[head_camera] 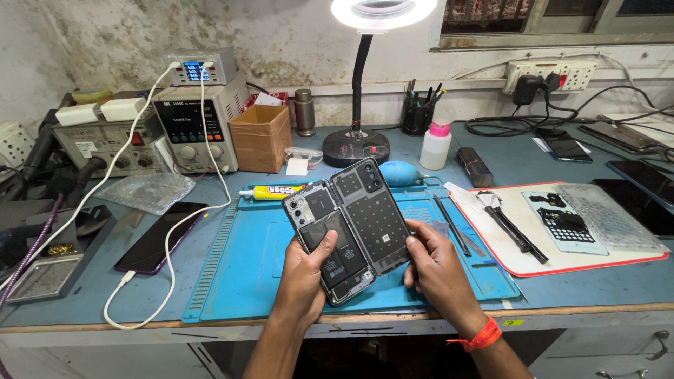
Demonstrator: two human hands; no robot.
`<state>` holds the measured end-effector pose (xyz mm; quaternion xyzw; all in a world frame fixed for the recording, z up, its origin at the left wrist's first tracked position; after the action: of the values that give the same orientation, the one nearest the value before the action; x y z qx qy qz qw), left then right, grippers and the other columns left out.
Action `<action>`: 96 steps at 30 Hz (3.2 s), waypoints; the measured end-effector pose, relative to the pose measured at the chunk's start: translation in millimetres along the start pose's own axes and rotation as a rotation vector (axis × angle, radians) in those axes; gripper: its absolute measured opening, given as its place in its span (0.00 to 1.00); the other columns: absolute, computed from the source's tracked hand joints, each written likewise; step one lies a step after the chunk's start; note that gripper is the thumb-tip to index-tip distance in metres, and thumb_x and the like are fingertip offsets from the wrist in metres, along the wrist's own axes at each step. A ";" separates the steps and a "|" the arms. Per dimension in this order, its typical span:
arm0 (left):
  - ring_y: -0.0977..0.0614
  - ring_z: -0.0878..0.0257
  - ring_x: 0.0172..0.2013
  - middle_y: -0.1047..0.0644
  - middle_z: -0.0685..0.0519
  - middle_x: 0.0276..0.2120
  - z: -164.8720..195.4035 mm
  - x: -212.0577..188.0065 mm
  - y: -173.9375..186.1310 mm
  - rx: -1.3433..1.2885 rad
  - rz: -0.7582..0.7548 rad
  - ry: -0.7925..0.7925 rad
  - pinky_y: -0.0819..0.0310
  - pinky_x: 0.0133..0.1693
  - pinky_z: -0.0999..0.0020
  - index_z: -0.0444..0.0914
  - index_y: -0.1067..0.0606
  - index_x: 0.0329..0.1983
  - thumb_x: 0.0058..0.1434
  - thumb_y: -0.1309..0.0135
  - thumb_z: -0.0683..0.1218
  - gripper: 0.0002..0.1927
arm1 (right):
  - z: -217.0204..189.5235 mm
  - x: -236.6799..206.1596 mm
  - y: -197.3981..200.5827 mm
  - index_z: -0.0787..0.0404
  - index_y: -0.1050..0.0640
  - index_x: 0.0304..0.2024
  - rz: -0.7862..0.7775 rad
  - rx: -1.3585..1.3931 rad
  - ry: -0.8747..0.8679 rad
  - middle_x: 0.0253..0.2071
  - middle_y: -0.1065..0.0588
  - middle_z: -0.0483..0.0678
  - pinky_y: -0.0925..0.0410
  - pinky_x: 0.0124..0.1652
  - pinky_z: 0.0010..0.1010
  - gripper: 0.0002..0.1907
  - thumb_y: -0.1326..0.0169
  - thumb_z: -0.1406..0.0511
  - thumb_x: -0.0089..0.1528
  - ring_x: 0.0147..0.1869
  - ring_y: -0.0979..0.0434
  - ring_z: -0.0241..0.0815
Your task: The person pries open the back cover of a smartphone using a flat metal blade, working around the edges. They then lift off the back cover, disconnect and remove the battery, and use a screwdriver to unscrew components inside the phone body.
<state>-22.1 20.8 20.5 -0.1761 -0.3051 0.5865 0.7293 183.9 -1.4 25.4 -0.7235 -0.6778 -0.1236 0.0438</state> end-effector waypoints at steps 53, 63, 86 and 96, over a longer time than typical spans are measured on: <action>0.23 0.58 0.55 0.29 0.46 0.56 -11.0 -10.6 -7.6 0.627 -0.281 -0.202 0.25 0.55 0.59 0.35 0.41 0.68 0.63 0.51 0.68 0.42 | -35.4 -25.8 -25.4 0.54 0.31 0.69 -0.306 -0.429 0.353 0.57 0.21 0.48 0.29 0.50 0.35 0.44 0.33 0.51 0.52 0.60 0.20 0.45; 0.15 0.64 0.43 0.17 0.51 0.43 -2.2 -12.9 -8.7 0.390 -0.091 -0.077 0.18 0.45 0.67 0.36 0.26 0.57 0.65 0.48 0.53 0.22 | 2.8 -3.5 -0.7 0.65 0.24 0.61 -0.237 -0.001 0.188 0.47 0.19 0.48 0.28 0.50 0.26 0.25 0.52 0.56 0.68 0.49 0.22 0.31; 0.13 0.59 0.38 0.16 0.45 0.42 8.5 -13.8 -10.2 0.102 -0.124 0.108 0.14 0.40 0.62 0.31 0.24 0.51 0.54 0.35 0.40 0.21 | 2.4 -2.6 -4.4 0.71 0.25 0.50 -0.264 0.494 -0.247 0.40 0.18 0.55 0.23 0.35 0.34 0.23 0.38 0.61 0.59 0.37 0.16 0.41; 0.14 0.62 0.39 0.16 0.46 0.42 1.4 -9.3 -10.2 0.170 -0.101 0.046 0.16 0.42 0.64 0.29 0.23 0.51 0.58 0.39 0.40 0.18 | -11.3 -5.7 1.1 0.69 0.22 0.53 -0.223 0.358 -0.121 0.46 0.18 0.50 0.26 0.47 0.30 0.19 0.44 0.63 0.64 0.46 0.19 0.35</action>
<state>-16.6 9.1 25.6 -0.1116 -0.2458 0.5684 0.7772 183.4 -9.6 35.1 -0.6308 -0.7661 0.0381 0.1170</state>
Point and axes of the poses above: each hand's wrist, its own x-axis towards the middle knuckle, its own y-axis out of the back of the hand, z = x × y, the point moved 3 cm from there along x, towards the middle knuckle
